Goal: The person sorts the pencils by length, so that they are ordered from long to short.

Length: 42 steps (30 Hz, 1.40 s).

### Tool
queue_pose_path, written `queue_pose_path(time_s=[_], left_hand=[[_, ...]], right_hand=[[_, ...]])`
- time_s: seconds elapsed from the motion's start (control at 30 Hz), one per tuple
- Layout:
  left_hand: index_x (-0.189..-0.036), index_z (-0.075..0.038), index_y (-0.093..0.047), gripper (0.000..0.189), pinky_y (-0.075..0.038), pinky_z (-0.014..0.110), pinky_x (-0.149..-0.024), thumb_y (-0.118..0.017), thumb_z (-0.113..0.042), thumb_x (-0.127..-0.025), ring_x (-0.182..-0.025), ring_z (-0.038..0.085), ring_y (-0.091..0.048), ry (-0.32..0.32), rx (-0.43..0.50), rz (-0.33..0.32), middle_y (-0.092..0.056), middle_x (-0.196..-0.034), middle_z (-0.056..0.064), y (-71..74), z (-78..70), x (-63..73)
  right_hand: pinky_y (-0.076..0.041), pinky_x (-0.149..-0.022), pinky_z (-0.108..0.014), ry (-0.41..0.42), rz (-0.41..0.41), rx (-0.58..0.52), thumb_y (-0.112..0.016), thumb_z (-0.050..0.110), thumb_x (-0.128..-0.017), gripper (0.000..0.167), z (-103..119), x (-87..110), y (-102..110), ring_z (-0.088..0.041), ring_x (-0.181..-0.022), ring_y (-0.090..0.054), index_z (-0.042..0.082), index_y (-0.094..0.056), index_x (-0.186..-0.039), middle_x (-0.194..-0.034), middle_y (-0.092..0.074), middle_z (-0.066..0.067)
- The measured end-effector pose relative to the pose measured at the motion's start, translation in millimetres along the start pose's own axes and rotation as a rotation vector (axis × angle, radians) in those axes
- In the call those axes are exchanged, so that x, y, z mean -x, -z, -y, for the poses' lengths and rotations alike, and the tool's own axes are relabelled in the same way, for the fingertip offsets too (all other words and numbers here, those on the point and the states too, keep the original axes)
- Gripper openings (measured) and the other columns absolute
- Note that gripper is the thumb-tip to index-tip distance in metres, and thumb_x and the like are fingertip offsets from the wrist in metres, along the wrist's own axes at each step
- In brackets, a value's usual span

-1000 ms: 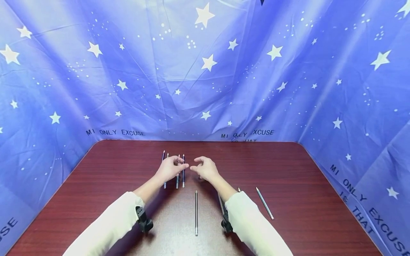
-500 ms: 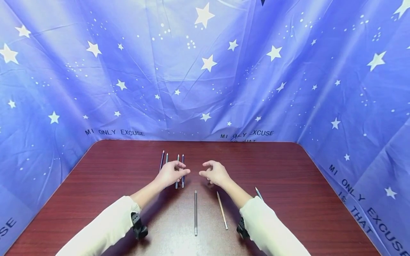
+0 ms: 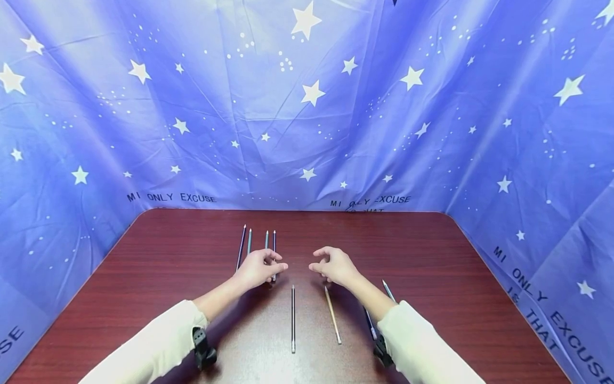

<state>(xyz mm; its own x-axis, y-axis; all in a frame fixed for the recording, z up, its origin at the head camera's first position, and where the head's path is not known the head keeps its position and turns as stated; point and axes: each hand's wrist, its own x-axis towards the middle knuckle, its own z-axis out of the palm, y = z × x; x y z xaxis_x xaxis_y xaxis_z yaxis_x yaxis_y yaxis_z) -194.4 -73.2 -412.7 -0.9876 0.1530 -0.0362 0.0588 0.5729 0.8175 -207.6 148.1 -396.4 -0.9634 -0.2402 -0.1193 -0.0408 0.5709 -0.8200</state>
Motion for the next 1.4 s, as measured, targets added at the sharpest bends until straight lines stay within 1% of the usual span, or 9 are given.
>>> queue_pose_path(time_s=[0.17,0.23,0.33,0.57,0.8,0.93,1.1,1.27,1.4], left_hand=[[-0.102,-0.003,-0.063,0.032,-0.05,0.023,-0.051,-0.07,-0.028,-0.083,-0.057,0.02,-0.063,-0.012,0.021,0.026,-0.062,-0.076,0.002,-2.3,1.3,6.7],[-0.101,-0.002,-0.063,0.032,-0.05,0.023,-0.051,-0.07,-0.027,-0.083,-0.057,0.02,-0.064,-0.023,0.021,0.032,-0.062,-0.075,0.003,-4.1,2.5,9.1],[-0.102,-0.002,-0.063,0.033,-0.05,0.022,-0.052,-0.071,-0.027,-0.082,-0.056,0.019,-0.063,-0.021,0.025,0.043,-0.062,-0.076,0.003,-7.7,4.1,12.7],[-0.1,-0.001,-0.062,0.032,-0.05,0.022,-0.05,-0.072,-0.024,-0.081,-0.054,0.018,-0.063,-0.019,0.059,0.087,-0.061,-0.073,0.002,-17.0,4.5,22.5],[-0.096,-0.004,-0.063,0.027,-0.047,0.022,-0.05,-0.072,-0.023,-0.08,-0.053,0.013,-0.059,-0.017,0.036,0.119,-0.06,-0.069,-0.002,-23.5,4.2,32.0],[-0.095,-0.004,-0.063,0.027,-0.045,0.021,-0.049,-0.074,-0.022,-0.079,-0.05,0.008,-0.054,-0.019,0.052,0.128,-0.059,-0.068,-0.002,-25.7,4.8,35.2],[-0.096,-0.002,-0.063,0.029,-0.045,0.019,-0.049,-0.075,-0.021,-0.077,-0.048,0.005,-0.051,-0.044,0.048,0.12,-0.059,-0.07,-0.002,-29.2,6.8,38.1],[-0.095,-0.002,-0.064,0.031,-0.045,0.017,-0.051,-0.077,-0.022,-0.075,-0.049,0.003,-0.051,-0.093,0.004,0.087,-0.059,-0.072,-0.003,-32.4,8.1,39.6],[-0.095,-0.002,-0.065,0.033,-0.045,0.017,-0.051,-0.078,-0.023,-0.073,-0.05,0.003,-0.051,-0.101,-0.022,0.072,-0.058,-0.072,-0.004,-35.0,7.8,40.5]], right_hand=[[-0.055,-0.055,-0.036,0.01,0.004,0.017,-0.07,0.014,-0.082,0.041,-5.1,6.4,5.7,-0.017,-0.062,-0.059,-0.003,-0.058,-0.117,-0.073,-0.059,-0.003],[-0.055,-0.055,-0.036,0.012,0.008,0.023,-0.07,0.014,-0.081,0.041,-7.3,8.7,7.8,-0.017,-0.062,-0.059,-0.003,-0.058,-0.116,-0.071,-0.058,-0.002],[-0.055,-0.055,-0.037,0.013,0.011,0.031,-0.069,0.013,-0.082,0.04,-10.2,12.1,10.4,-0.017,-0.062,-0.058,-0.004,-0.058,-0.116,-0.071,-0.058,-0.002],[-0.053,-0.053,-0.033,0.007,0.017,0.036,-0.069,0.012,-0.082,0.04,-18.1,22.0,16.0,-0.016,-0.062,-0.057,-0.005,-0.058,-0.115,-0.071,-0.057,-0.002],[-0.053,-0.051,-0.032,0.004,-0.006,0.046,-0.07,0.012,-0.081,0.038,-32.1,30.0,24.9,-0.016,-0.061,-0.059,-0.005,-0.059,-0.113,-0.072,-0.059,-0.003],[-0.053,-0.05,-0.031,0.003,-0.016,0.067,-0.07,0.014,-0.08,0.039,-40.5,33.4,32.0,-0.016,-0.061,-0.059,-0.004,-0.059,-0.113,-0.073,-0.06,-0.003],[-0.052,-0.05,-0.03,-0.001,-0.023,0.096,-0.071,0.016,-0.08,0.041,-48.8,40.1,41.7,-0.015,-0.061,-0.057,-0.004,-0.059,-0.114,-0.072,-0.059,-0.002],[-0.052,-0.051,-0.03,-0.009,-0.02,0.115,-0.071,0.017,-0.08,0.041,-53.3,49.3,49.6,-0.014,-0.061,-0.055,-0.004,-0.059,-0.114,-0.07,-0.059,-0.001],[-0.051,-0.051,-0.029,-0.016,-0.009,0.119,-0.07,0.017,-0.081,0.041,-56.0,54.5,53.9,-0.014,-0.06,-0.055,-0.005,-0.058,-0.114,-0.07,-0.059,-0.001]])
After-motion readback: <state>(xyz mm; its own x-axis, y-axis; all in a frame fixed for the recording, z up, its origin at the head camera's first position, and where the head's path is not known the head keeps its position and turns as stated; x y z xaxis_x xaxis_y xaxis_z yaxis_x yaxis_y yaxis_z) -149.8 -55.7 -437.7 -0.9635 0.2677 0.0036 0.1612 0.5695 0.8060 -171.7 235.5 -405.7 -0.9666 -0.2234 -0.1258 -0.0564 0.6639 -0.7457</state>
